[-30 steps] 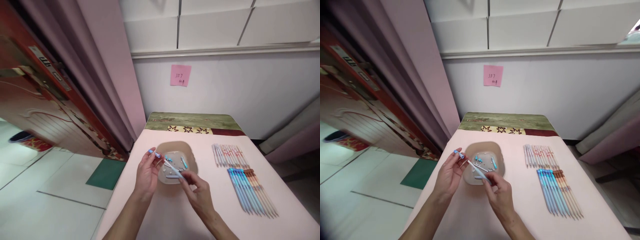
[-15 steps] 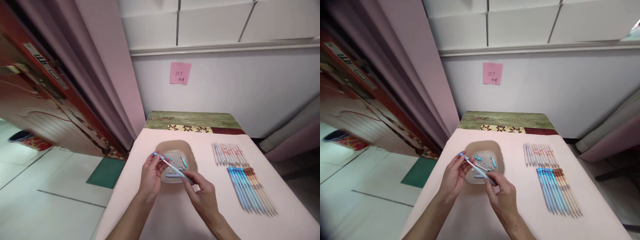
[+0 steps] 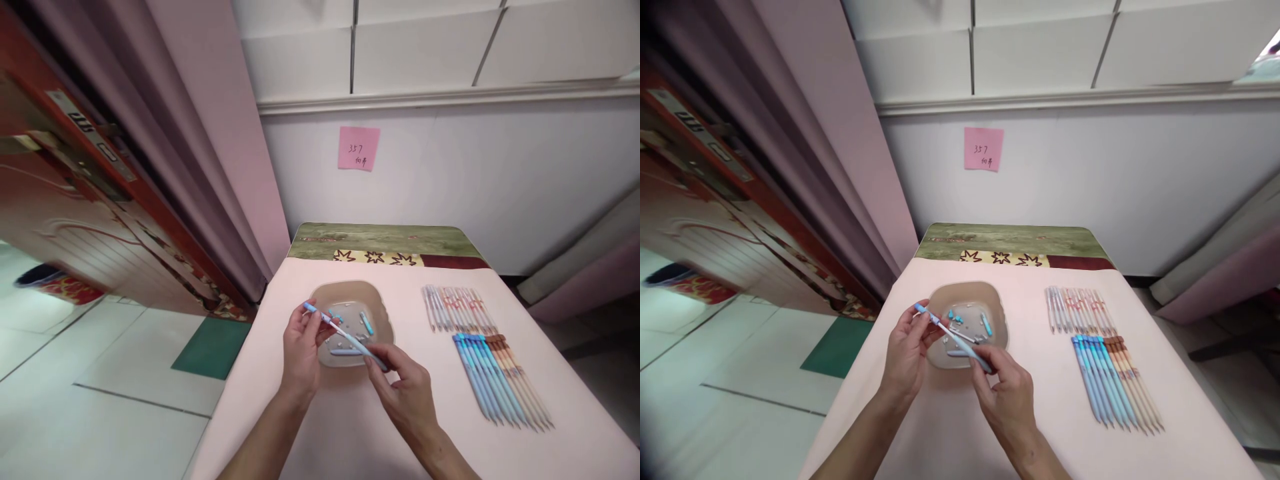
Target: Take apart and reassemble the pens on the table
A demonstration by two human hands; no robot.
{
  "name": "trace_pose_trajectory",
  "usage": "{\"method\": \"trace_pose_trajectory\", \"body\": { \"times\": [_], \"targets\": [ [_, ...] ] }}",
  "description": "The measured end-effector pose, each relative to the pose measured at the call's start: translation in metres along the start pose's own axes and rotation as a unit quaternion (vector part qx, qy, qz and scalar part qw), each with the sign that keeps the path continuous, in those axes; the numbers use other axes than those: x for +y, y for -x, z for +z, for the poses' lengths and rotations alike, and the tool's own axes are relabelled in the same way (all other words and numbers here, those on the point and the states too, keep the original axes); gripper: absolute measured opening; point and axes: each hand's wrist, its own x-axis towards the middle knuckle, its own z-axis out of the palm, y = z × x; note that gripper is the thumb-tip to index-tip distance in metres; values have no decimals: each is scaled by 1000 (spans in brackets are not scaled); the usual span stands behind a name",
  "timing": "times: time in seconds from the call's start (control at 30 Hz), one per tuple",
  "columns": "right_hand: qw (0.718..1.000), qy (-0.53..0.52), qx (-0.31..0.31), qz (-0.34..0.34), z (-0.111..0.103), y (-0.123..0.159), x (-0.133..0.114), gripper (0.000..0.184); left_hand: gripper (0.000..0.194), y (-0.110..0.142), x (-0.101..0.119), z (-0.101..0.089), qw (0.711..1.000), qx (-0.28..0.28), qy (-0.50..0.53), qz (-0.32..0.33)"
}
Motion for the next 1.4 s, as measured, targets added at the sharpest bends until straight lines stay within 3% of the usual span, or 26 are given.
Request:
{"method": "trace_pose_trajectory", "body": {
  "times": [0.4,0.7,0.93,1.4],
  "targets": [
    [1000,-3,-1,-4,-2,3,1,14,46,-1,-6,2,995,1,-82,58],
    [1000,-22,6,3,3,2,6,18,41,5,-11,5,998,-15,2,-57],
    [999,-13,46,5,4,-5,2,11,26,8,-11,7,996,-24,39,-76],
    [999,-17,48,6,2,-4,-2,8,28,15,-16,13,994,-33,24,-98]
  ]
}}
